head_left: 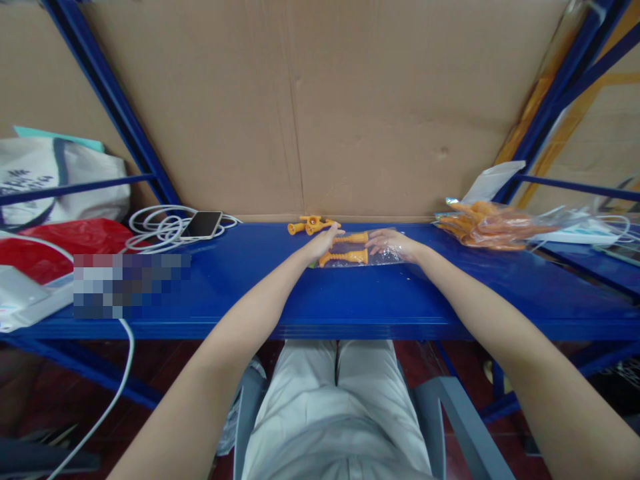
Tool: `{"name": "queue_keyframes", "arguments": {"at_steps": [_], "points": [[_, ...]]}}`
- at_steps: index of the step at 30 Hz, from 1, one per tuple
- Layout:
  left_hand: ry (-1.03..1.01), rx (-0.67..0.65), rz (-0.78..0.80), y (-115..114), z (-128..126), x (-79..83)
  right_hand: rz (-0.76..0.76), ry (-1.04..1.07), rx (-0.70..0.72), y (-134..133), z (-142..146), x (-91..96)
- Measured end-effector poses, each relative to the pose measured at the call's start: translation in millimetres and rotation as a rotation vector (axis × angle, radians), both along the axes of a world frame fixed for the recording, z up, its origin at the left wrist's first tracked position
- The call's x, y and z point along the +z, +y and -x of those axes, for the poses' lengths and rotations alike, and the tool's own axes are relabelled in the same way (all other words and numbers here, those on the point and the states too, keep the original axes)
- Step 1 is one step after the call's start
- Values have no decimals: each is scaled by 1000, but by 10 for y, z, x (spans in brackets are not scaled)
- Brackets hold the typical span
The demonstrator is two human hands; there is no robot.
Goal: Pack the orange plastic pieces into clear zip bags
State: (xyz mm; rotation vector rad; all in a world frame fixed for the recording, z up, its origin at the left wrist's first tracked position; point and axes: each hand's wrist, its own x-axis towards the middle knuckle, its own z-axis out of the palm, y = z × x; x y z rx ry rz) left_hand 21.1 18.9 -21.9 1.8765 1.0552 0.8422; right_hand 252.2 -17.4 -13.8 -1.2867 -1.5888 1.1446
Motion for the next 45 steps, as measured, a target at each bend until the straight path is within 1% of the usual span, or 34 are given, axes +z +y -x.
{"name": "queue_keyframes", "arguments": {"at_steps": [5, 11, 15, 17, 19, 23, 27, 30, 34, 36, 39, 45], "points": [[2, -11, -3, -44, -9, 43, -11, -20, 63, -10, -23, -5], [31, -17, 14, -154, -3, 127, -18, -70, 94, 22, -76, -28], [77, 8, 27, -182, 15, 151, -9, -82, 98, 38, -97, -31], [109, 19, -17, -173, 18, 135, -10, -85, 102, 46, -102, -35], [155, 32, -102, -164, 12, 111, -8, -85, 116, 58, -103, -42], [326, 36, -257, -175, -10, 97, -5, -77, 145, 85, -93, -66], [487, 9, -337, -203, -19, 128, -14, -81, 174, 81, -70, -75], [608, -10, -370, -197, -30, 119, -22, -86, 187, 62, -54, -71], [805, -58, -354, -167, -71, 66, -36, -92, 192, 46, -49, -65], [867, -75, -329, -164, -89, 60, -45, -101, 195, 42, -51, -60], [906, -109, -295, -188, -92, 97, -57, -108, 202, 28, -47, -48], [962, -174, -210, -242, -23, 195, -25, -136, 230, -39, 23, 6]]}}
